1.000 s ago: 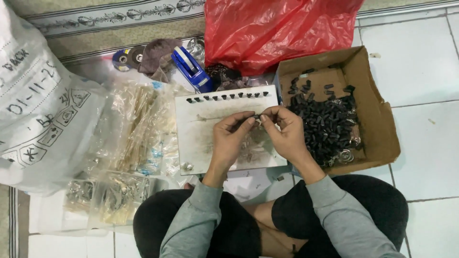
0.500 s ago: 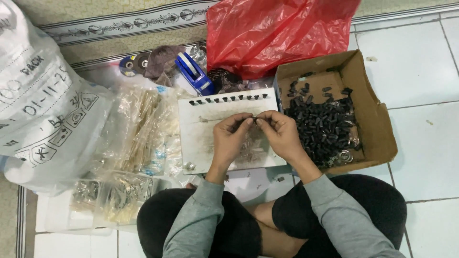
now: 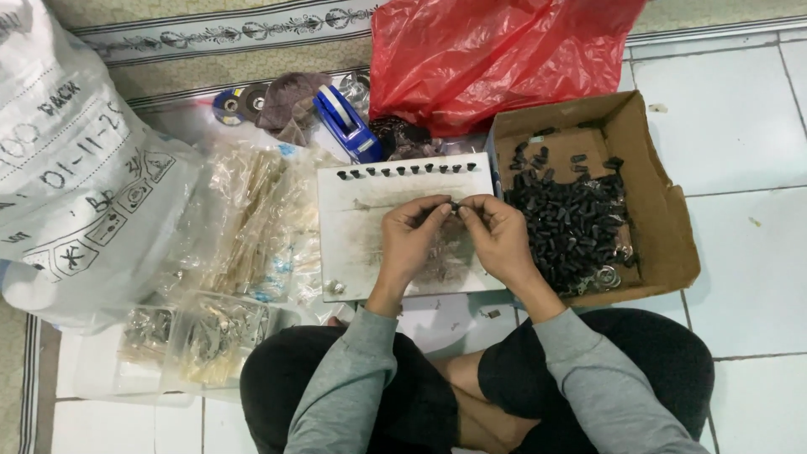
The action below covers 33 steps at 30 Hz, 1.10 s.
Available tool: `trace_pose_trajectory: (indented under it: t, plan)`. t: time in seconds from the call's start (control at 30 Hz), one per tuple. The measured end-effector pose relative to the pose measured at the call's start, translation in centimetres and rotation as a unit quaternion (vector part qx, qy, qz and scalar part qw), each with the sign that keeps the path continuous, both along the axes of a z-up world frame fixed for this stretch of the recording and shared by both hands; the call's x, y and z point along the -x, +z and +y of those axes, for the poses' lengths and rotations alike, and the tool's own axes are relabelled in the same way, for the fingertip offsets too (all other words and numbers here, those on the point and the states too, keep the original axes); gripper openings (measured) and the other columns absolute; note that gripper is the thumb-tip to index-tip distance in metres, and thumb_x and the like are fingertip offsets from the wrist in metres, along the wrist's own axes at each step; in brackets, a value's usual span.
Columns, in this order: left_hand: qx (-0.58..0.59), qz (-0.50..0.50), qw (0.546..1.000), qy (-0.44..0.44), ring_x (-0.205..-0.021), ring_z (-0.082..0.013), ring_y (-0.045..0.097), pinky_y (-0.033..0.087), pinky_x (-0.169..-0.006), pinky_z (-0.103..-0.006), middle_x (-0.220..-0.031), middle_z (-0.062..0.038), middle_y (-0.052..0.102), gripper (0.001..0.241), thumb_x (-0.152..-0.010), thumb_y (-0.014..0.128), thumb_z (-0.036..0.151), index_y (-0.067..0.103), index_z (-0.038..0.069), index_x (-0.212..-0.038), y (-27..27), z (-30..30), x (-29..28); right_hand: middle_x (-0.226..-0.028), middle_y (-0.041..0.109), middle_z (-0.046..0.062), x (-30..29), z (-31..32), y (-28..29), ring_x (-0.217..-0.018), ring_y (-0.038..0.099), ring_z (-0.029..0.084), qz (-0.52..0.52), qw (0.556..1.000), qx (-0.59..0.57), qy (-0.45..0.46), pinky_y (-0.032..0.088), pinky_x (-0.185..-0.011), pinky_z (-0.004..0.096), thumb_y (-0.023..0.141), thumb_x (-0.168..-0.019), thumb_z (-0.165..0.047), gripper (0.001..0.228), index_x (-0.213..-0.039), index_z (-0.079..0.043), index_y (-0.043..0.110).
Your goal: Assembling small black components into a white grid template board while sitting on the floor.
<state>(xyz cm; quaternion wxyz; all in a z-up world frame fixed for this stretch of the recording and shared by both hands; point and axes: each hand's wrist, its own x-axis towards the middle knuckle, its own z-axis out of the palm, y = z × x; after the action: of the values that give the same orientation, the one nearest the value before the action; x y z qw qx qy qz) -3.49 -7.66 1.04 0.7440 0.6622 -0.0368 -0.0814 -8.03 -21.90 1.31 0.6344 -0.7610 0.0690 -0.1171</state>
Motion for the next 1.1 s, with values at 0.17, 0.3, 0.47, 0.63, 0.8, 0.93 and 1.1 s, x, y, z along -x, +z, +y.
trace_pose_trajectory:
  t: [0.17, 0.3, 0.47, 0.63, 0.8, 0.93, 1.1]
  plan:
    - [-0.029, -0.025, 0.999, -0.022, -0.085, -0.0166, 0.07, 0.058, -0.071, -0.0335, -0.092, -0.015, 0.078, 0.013, -0.092, 0.078, 0.01, 0.08, 0.006, -0.104, -0.4, 0.2, -0.3, -0.08, 0.073, 0.016, 0.0, -0.1, 0.2, -0.079, 0.065, 0.017, 0.009, 0.999, 0.045, 0.002, 0.055, -0.07, 0.036, 0.062, -0.1, 0.0, 0.012, -0.101, 0.003, 0.074]
    - [-0.064, -0.051, 0.996, -0.02, -0.083, -0.0188, 0.072, 0.059, -0.07, -0.0318, -0.091, -0.014, 0.078, 0.012, -0.091, 0.078, 0.008, 0.081, 0.008, -0.103, 0.0, 0.1, 0.0, -0.078, 0.073, 0.019, 0.2, -0.1, 0.5, -0.075, 0.071, 0.024, -0.003, 0.994, 0.105, -0.011, 0.056, -0.068, 0.038, 0.064, -0.099, 0.001, 0.011, -0.097, 0.003, 0.074]
    - [-0.056, -0.051, 0.997, -0.016, -0.087, -0.0204, 0.072, 0.059, -0.075, -0.0347, -0.093, -0.014, 0.078, 0.012, -0.092, 0.077, 0.009, 0.08, 0.008, -0.103, -0.4, 0.0, 0.3, -0.078, 0.071, 0.019, 0.2, 0.0, 0.2, -0.075, 0.07, 0.024, 0.002, 0.997, 0.083, -0.005, 0.056, -0.066, 0.037, 0.062, -0.101, -0.001, 0.012, -0.101, 0.003, 0.074]
    - [-0.002, -0.015, 1.0, 0.012, -0.089, -0.014, 0.066, 0.058, -0.078, -0.0324, -0.094, -0.012, 0.077, 0.016, -0.093, 0.075, 0.009, 0.078, 0.004, -0.108, -1.9, -0.9, 0.4, -0.081, 0.07, 0.014, -0.3, 0.0, 0.1, -0.079, 0.061, 0.014, 0.015, 1.0, 0.008, -0.001, 0.055, -0.07, 0.034, 0.062, -0.101, -0.001, 0.012, -0.106, 0.005, 0.072]
    - [-0.04, -0.017, 0.999, 0.002, -0.099, -0.0286, 0.07, 0.058, -0.086, -0.044, -0.105, -0.026, 0.075, 0.027, -0.1, 0.062, 0.008, 0.071, -0.001, -0.124, -2.0, -1.7, 0.3, -0.082, 0.07, 0.012, -1.3, -1.6, -1.1, -0.081, 0.064, 0.017, 0.021, 0.996, 0.081, 0.012, 0.054, -0.071, 0.036, 0.068, -0.096, -0.001, 0.012, -0.107, 0.0, 0.074]
    - [-0.187, -0.115, 0.974, -0.05, -0.1, -0.0462, 0.071, 0.059, -0.084, -0.0529, -0.106, -0.033, 0.071, 0.036, -0.099, 0.058, 0.002, 0.062, -0.006, -0.134, 1.0, -1.6, 0.8, -0.085, 0.068, 0.014, -3.3, -4.8, -0.4, -0.084, 0.067, 0.03, -0.028, 0.954, 0.296, 0.044, 0.054, -0.075, 0.036, 0.067, -0.1, -0.001, 0.009, -0.107, -0.001, 0.073]
    - [-0.245, -0.04, 0.951, -0.184, -0.114, -0.0501, 0.066, 0.054, -0.096, -0.06, -0.121, -0.039, 0.065, 0.057, -0.095, 0.054, 0.008, 0.045, -0.007, -0.149, 1.7, -2.0, 1.1, -0.094, 0.066, 0.016, -4.1, -5.5, -1.0, -0.098, 0.064, 0.033, 0.025, 0.883, 0.46, 0.089, 0.05, -0.087, 0.043, 0.065, -0.102, -0.006, 0.013, -0.111, -0.001, 0.072]
